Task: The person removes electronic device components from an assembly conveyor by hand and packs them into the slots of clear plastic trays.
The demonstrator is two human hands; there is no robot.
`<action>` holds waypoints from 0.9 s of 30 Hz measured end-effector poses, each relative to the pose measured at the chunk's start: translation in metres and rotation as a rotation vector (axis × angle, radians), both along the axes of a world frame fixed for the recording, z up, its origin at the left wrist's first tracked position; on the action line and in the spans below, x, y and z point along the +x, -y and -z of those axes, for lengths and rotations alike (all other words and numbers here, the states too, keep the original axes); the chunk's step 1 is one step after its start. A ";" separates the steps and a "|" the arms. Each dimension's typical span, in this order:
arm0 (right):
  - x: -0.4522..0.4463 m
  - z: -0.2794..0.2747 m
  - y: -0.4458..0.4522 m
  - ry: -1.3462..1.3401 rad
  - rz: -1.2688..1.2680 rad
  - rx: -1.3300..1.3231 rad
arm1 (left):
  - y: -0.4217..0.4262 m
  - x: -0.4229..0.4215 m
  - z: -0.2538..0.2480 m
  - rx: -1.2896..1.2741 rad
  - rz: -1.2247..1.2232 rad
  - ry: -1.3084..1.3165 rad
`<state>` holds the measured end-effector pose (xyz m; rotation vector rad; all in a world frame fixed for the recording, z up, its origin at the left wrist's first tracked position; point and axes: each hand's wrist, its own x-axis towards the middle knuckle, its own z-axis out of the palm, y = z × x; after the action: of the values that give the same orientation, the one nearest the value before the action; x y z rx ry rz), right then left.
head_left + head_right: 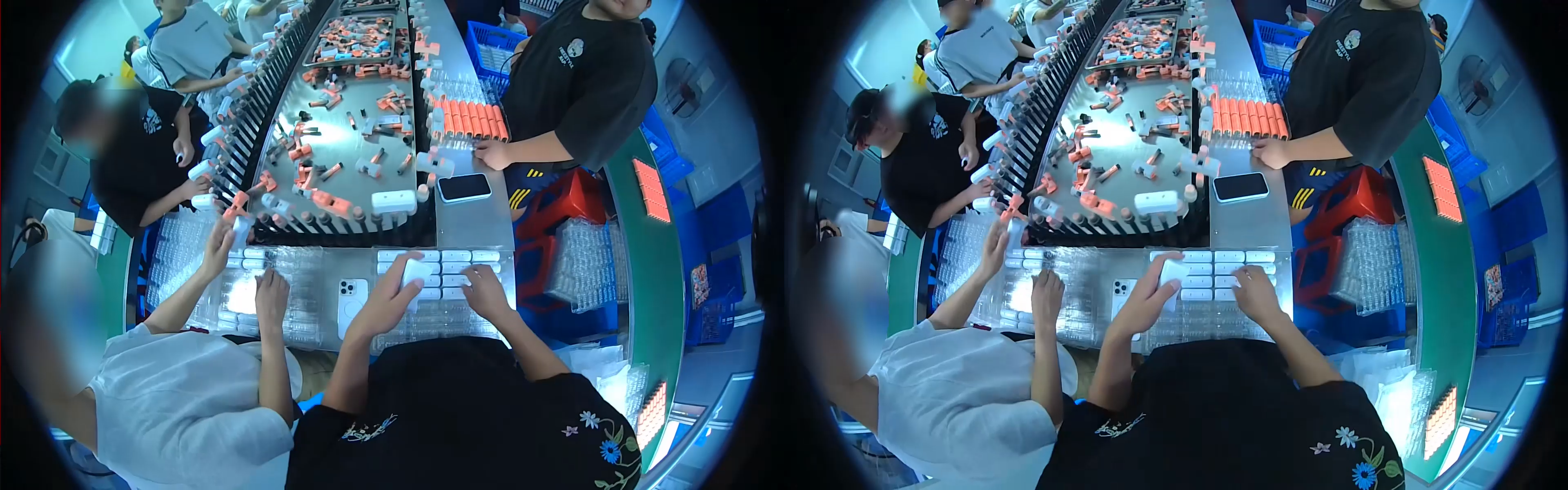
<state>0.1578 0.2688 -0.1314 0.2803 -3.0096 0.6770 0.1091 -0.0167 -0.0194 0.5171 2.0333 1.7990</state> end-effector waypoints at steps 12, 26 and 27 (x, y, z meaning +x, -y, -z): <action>-0.002 -0.003 -0.044 0.137 -0.164 0.445 | -0.076 -0.140 -0.074 -0.594 -0.304 -0.688; -0.175 -0.202 -0.033 -0.405 -0.539 0.306 | -0.064 -0.118 -0.016 -0.962 -0.486 -0.596; -0.197 -0.206 -0.026 -0.457 -0.666 0.359 | -0.057 -0.113 -0.017 -0.987 -0.522 -0.532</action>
<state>-0.0388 0.2945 0.0746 1.2854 -2.5363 0.0450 -0.0039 0.0406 -0.0023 0.1529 3.2759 0.6259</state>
